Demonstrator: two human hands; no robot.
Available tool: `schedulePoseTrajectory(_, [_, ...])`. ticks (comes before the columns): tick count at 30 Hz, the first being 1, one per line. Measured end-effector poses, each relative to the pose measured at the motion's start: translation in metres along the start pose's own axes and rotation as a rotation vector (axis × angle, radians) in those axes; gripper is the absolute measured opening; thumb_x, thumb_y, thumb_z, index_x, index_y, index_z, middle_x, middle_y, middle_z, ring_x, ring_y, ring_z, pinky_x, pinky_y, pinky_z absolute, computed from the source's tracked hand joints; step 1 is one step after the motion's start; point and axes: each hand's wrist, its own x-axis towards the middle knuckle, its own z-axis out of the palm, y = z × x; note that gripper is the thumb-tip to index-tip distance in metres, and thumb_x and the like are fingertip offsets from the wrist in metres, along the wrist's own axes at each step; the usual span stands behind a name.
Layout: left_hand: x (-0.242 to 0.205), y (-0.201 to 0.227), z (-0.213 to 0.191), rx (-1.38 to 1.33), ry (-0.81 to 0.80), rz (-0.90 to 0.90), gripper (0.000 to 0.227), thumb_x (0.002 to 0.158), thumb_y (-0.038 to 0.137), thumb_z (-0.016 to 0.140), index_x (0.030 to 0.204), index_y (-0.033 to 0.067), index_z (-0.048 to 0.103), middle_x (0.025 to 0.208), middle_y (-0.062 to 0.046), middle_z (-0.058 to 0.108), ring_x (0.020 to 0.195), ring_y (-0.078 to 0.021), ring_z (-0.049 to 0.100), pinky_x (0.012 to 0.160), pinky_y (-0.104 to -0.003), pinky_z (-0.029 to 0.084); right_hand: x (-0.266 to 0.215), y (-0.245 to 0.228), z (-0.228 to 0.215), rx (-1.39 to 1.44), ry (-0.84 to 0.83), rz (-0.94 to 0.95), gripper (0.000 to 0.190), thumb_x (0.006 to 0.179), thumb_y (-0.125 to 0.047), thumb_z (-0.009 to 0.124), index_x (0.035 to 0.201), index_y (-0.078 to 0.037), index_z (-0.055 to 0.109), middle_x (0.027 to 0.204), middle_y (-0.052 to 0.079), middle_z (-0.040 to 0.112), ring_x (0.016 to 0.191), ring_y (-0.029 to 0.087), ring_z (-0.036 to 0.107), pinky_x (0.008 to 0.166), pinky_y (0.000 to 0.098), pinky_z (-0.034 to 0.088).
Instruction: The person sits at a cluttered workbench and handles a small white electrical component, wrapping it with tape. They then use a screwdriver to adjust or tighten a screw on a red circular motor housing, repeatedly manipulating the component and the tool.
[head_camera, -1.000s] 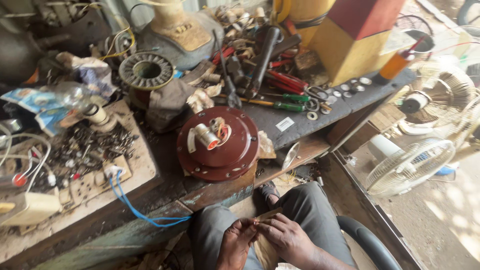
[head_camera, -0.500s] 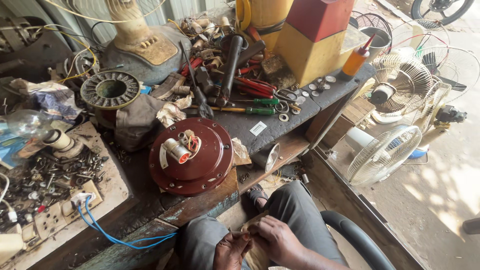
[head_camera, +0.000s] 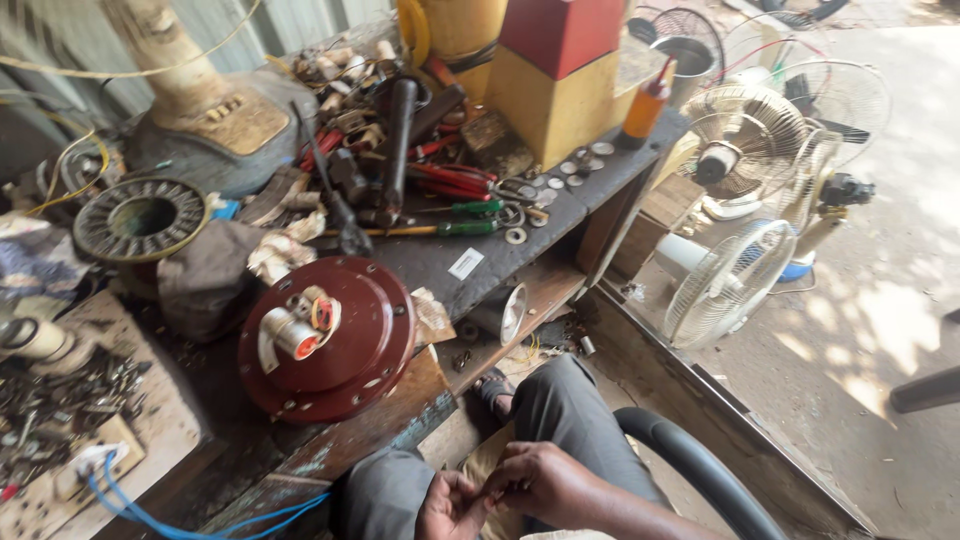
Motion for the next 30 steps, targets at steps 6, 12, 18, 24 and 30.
schedulePoseTrajectory(6, [-0.003,-0.003,-0.008,0.055,0.087,-0.242,0.04,0.077,-0.002,0.083,0.099,0.0026,0.049,0.076,-0.017,0.079,0.068,-0.0168,0.077,0.069,-0.031,0.063,-0.013,0.008,0.001,0.059,0.011,0.006,0.018,0.082,-0.009,0.082,0.099,-0.009,0.077,0.09,0.004,0.075,0.09,0.024,0.07,0.079,0.0387,0.058])
schedulePoseTrajectory(12, [0.002,0.001,-0.006,-0.006,0.035,-0.25,0.035,0.084,0.004,0.08,0.103,0.0034,0.051,0.077,-0.015,0.079,0.065,-0.0156,0.075,0.065,-0.03,0.061,-0.019,0.014,0.005,0.161,0.116,-0.018,0.016,0.084,-0.005,0.083,0.097,-0.006,0.075,0.09,0.006,0.073,0.086,0.025,0.07,0.075,0.0375,0.057])
schedulePoseTrajectory(18, [-0.001,0.022,0.019,-0.137,0.03,-0.391,0.02,0.089,0.009,0.075,0.102,0.0007,0.063,0.082,-0.008,0.073,0.068,-0.0121,0.068,0.063,-0.03,0.057,-0.033,0.008,0.012,0.273,0.297,0.123,0.018,0.079,0.001,0.077,0.096,-0.004,0.073,0.09,0.007,0.069,0.084,0.02,0.073,0.071,0.032,0.059])
schedulePoseTrajectory(24, [0.024,0.087,0.079,-0.191,-0.053,-0.442,0.017,0.095,0.01,0.072,0.106,0.001,0.064,0.087,-0.004,0.069,0.078,-0.0114,0.066,0.074,-0.028,0.057,-0.036,0.003,-0.007,0.299,0.449,0.078,0.014,0.081,0.002,0.076,0.092,-0.002,0.07,0.089,0.008,0.07,0.082,0.021,0.073,0.072,0.032,0.06])
schedulePoseTrajectory(30, [0.042,0.084,0.101,-0.078,-0.103,-0.528,0.016,0.093,0.01,0.073,0.104,0.0012,0.066,0.088,-0.008,0.072,0.079,-0.014,0.069,0.074,-0.031,0.058,-0.056,0.012,-0.027,0.276,0.463,0.17,0.013,0.081,0.001,0.078,0.091,-0.002,0.07,0.086,0.008,0.068,0.079,0.02,0.073,0.071,0.0315,0.059])
